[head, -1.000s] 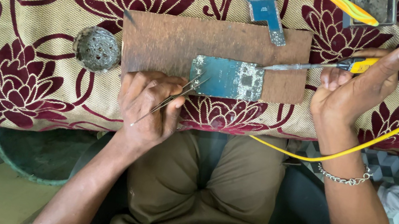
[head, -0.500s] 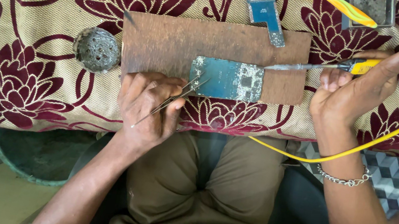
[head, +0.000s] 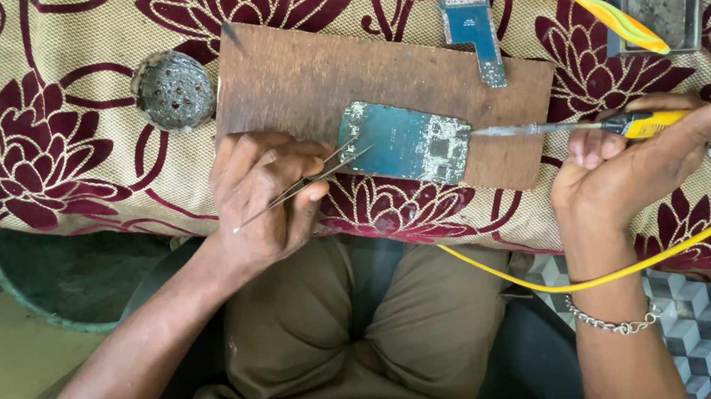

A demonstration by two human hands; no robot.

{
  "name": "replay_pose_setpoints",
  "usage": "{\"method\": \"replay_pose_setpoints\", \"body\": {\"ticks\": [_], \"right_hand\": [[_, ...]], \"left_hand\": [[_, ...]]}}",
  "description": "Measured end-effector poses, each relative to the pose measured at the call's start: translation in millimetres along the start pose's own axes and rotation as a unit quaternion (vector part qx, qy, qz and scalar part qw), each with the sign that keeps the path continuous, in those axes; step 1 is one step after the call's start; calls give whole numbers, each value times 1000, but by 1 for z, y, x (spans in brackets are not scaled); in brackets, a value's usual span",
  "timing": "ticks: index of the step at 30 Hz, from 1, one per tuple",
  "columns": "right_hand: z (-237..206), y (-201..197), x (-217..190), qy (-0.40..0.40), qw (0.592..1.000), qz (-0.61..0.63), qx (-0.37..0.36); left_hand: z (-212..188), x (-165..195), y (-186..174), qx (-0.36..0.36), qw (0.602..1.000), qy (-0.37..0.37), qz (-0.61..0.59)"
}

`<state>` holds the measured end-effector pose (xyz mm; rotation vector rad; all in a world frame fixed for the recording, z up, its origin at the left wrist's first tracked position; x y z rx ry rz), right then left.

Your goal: The person uses a soldering iron and tweezers to work on a small circuit board placed on a wooden block on their lap. They apply heat to specific points on the board while holding it steady with the tweezers.

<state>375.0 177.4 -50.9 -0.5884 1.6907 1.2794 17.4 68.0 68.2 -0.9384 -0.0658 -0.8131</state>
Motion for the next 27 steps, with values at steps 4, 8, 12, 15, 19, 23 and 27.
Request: {"method": "replay_pose_setpoints", "body": {"ticks": [4, 8, 12, 15, 19, 23, 27], "right_hand": [[1, 1, 0, 0, 1000, 5, 3], [-2, 1, -2, -13, 1000, 2, 16], [-3, 2, -5, -26, 1000, 8, 16], [-3, 2, -7, -27, 999, -16, 11], [-1, -1, -5, -18, 1000, -2, 21], [-1, 4, -7, -30, 999, -10, -16], [-3, 3, -7, -35, 999, -4, -15]], "left_hand": [[0, 1, -2, 8, 1000, 6, -9], [-1, 2, -3, 21, 1000, 15, -11], [-2, 1, -1, 6, 1000, 12, -10], [-2, 1, -2, 7, 1000, 11, -8], [-2, -1, 0, -5, 1000, -1, -8], [-2, -2, 2, -3, 1000, -6, -8], [-3, -3, 3, -6, 1000, -10, -5]]}}
Point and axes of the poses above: each hand's wrist, its own z-axis towards the middle knuckle, its own y-axis out of the palm, x = y × z, the point moved 10 cm from there along z, towards the middle knuckle, and after that the axes turned 6 degrees about -x, right-handed, at the moved point
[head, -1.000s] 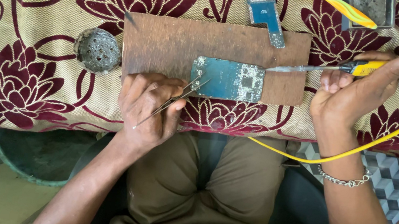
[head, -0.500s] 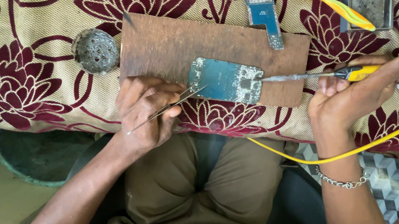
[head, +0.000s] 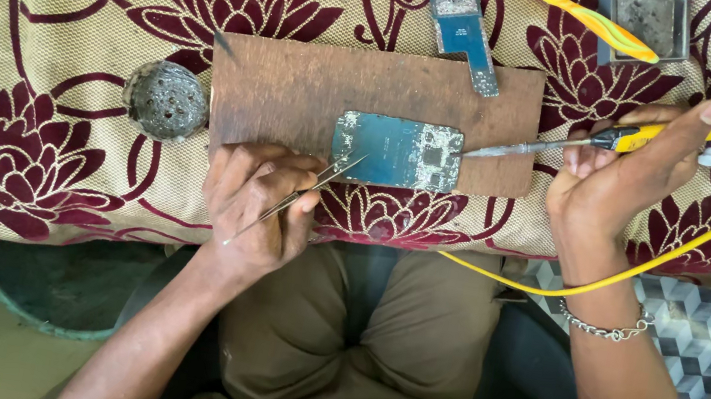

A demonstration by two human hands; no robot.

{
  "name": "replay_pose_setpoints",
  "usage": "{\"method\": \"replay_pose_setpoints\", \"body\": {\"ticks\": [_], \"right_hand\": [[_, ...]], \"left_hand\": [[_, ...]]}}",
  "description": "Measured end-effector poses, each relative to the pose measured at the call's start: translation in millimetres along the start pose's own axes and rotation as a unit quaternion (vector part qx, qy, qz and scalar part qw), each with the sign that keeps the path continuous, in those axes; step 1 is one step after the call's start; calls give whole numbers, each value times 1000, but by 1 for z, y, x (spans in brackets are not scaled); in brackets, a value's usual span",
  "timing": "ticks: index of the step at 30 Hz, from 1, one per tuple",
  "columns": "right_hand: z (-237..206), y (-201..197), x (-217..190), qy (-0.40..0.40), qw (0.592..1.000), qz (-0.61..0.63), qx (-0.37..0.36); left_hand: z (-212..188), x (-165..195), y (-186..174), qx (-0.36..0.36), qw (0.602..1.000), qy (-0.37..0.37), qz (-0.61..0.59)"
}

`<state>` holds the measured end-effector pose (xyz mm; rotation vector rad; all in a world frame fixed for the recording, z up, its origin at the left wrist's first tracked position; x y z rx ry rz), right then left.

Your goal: The person uses a soldering iron and tweezers to work on a small circuit board placed on a wooden block on their lap. They apply heat to specific points on the board while holding it steady with the tweezers.

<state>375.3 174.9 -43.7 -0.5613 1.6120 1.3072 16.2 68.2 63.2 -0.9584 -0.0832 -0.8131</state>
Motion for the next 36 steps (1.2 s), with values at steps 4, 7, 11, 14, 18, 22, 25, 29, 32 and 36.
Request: {"method": "replay_pose_setpoints", "body": {"ticks": [4, 7, 11, 14, 18, 22, 25, 29, 32, 36], "right_hand": [[0, 0, 2, 6, 1000, -1, 4], [0, 1, 0, 2, 1000, -6, 4], [1, 3, -1, -8, 1000, -11, 0], [0, 6, -1, -17, 999, -26, -16], [1, 4, 1, -13, 999, -25, -16], [3, 3, 2, -12, 999, -32, -14], [2, 3, 3, -9, 999, -30, -23], [2, 3, 3, -8, 999, -30, -25], [4, 2, 3, 5, 1000, -11, -16], [4, -3, 4, 19, 1000, -2, 10]], "left_hand": [[0, -1, 0, 1, 1000, 0, -5], [0, 0, 1, -5, 1000, 0, -5], [0, 0, 1, -7, 1000, 1, -2], [0, 1, 0, -6, 1000, 3, -1], [0, 1, 0, -7, 1000, 5, -2], [0, 0, 0, -7, 1000, 3, 0], [0, 1, 1, -5, 1000, 5, 3], [-1, 1, 2, -3, 1000, 10, 6], [-1, 1, 2, -4, 1000, 10, 7], [-1, 1, 2, -5, 1000, 10, 8]]}}
Point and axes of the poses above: each hand's wrist, its own z-axis towards the middle knuckle, its own y-axis out of the palm, x = y × z, the point moved 10 cm from there along z, towards the middle knuckle, and after that the axes turned 6 degrees about -x, right-handed, at the moved point
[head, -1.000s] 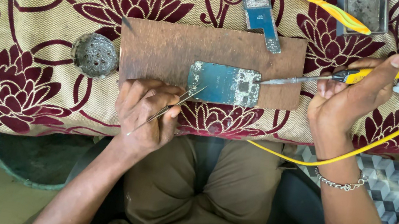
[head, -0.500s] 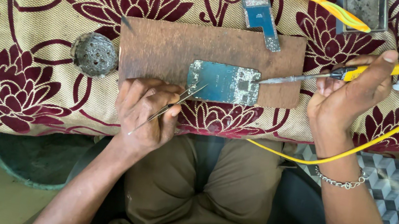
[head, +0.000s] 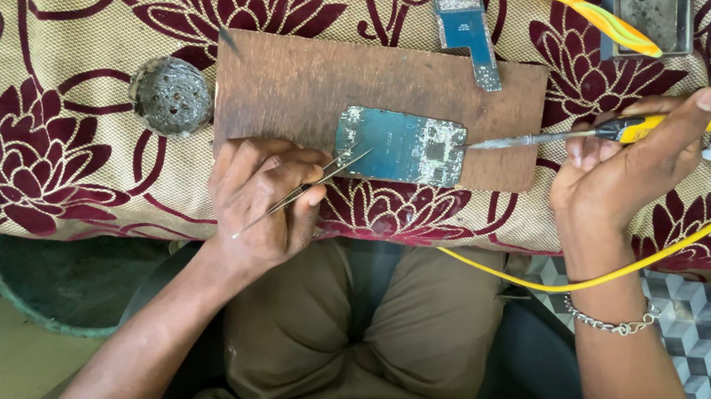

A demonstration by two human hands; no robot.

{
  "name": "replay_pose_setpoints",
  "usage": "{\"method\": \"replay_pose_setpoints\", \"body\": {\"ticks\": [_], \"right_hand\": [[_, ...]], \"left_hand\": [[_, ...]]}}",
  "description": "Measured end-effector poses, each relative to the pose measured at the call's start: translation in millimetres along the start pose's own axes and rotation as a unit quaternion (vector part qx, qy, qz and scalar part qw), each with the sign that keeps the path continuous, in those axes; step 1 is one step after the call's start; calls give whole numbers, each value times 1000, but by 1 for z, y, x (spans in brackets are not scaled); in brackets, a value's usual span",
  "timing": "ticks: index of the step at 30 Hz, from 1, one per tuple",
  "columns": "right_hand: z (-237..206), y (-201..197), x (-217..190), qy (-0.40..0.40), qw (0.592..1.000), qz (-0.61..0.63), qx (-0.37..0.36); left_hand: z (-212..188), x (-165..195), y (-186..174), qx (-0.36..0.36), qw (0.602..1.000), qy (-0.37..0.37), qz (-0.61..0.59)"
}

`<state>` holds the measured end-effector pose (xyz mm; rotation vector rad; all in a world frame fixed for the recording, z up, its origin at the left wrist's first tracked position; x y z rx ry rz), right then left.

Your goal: The person uses a soldering iron and tweezers to work on a small circuit board placed on a wooden block on their lap. They apply heat to specific points on the board while holding it steady with the tweezers.

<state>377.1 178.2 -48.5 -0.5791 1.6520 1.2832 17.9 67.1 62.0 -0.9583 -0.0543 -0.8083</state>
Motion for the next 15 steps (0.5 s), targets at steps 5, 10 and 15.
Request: {"method": "replay_pose_setpoints", "body": {"ticks": [5, 10, 15], "right_hand": [[-1, 4, -2, -17, 1000, -15, -18], [0, 6, -3, -33, 999, -13, -32], [0, 7, -3, -36, 998, -18, -51]], "left_hand": [[1, 0, 0, -1, 1000, 1, 3], [1, 1, -1, -3, 1000, 3, 4], [1, 1, 0, -7, 1000, 3, 2]]}}
Point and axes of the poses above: each hand's wrist, its own z-axis towards the middle knuckle, its own y-axis out of the palm, x = y × z, the point moved 10 cm from there along z, towards the middle knuckle, and after that the axes turned 6 degrees about -x, right-handed, at the moved point
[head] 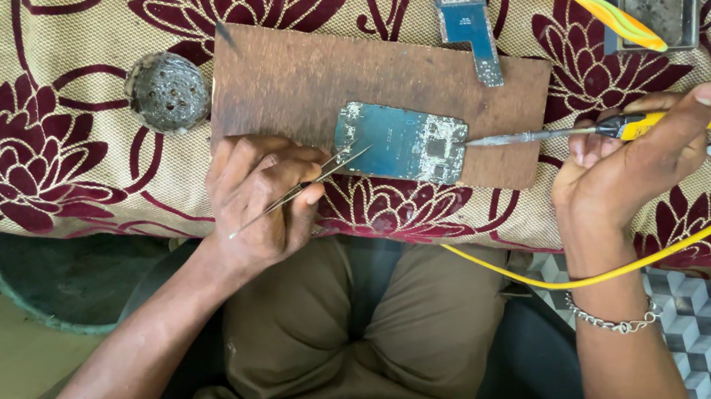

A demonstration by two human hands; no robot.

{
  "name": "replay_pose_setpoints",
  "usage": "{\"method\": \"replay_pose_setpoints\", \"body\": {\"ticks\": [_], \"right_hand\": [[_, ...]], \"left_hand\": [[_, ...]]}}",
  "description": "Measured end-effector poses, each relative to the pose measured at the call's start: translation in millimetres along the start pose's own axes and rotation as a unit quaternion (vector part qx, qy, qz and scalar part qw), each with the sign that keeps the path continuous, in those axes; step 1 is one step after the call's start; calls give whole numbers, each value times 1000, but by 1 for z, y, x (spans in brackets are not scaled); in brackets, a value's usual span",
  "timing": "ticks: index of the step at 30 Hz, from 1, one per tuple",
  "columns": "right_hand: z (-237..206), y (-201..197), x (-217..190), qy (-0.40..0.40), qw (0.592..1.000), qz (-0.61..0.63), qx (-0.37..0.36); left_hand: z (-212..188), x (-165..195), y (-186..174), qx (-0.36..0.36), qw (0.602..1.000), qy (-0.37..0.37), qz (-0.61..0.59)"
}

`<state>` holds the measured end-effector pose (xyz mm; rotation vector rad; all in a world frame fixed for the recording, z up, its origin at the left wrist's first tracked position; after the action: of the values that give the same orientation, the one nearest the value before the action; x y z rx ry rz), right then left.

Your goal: The person uses a soldering iron and tweezers to work on a small circuit board placed on a wooden block on their lap. They apply heat to specific points on the board while holding it steady with the tweezers.

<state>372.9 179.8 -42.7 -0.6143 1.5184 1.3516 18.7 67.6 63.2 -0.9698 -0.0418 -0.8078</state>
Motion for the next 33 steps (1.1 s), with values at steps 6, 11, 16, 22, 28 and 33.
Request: {"method": "replay_pose_setpoints", "body": {"ticks": [6, 11, 16, 22, 28, 33], "right_hand": [[-1, 0, 0, 2, 1000, 0, -7], [-1, 1, -1, -3, 1000, -7, -5], [-1, 0, -1, 8, 1000, -8, 10], [-1, -3, 1, 25, 999, 7, 30], [0, -2, 0, 15, 1000, 6, 14], [0, 0, 0, 12, 1000, 3, 10]], "left_hand": [[-1, -1, 0, 7, 1000, 3, -4], [-1, -1, 0, 7, 1000, 3, 0], [0, 0, 0, 7, 1000, 3, -2], [0, 0, -1, 6, 1000, 5, -3], [1, 1, 0, 4, 1000, 3, -3], [0, 0, 0, 0, 1000, 1, -5]]}}
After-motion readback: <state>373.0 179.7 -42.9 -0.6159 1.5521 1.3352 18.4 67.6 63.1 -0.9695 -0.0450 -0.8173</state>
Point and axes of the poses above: each hand's wrist, its own z-axis towards the middle knuckle, its own y-axis out of the palm, x = y × z, the point moved 10 cm from there along z, towards the middle knuckle, and after that the axes turned 6 degrees about -x, right-handed, at the moved point
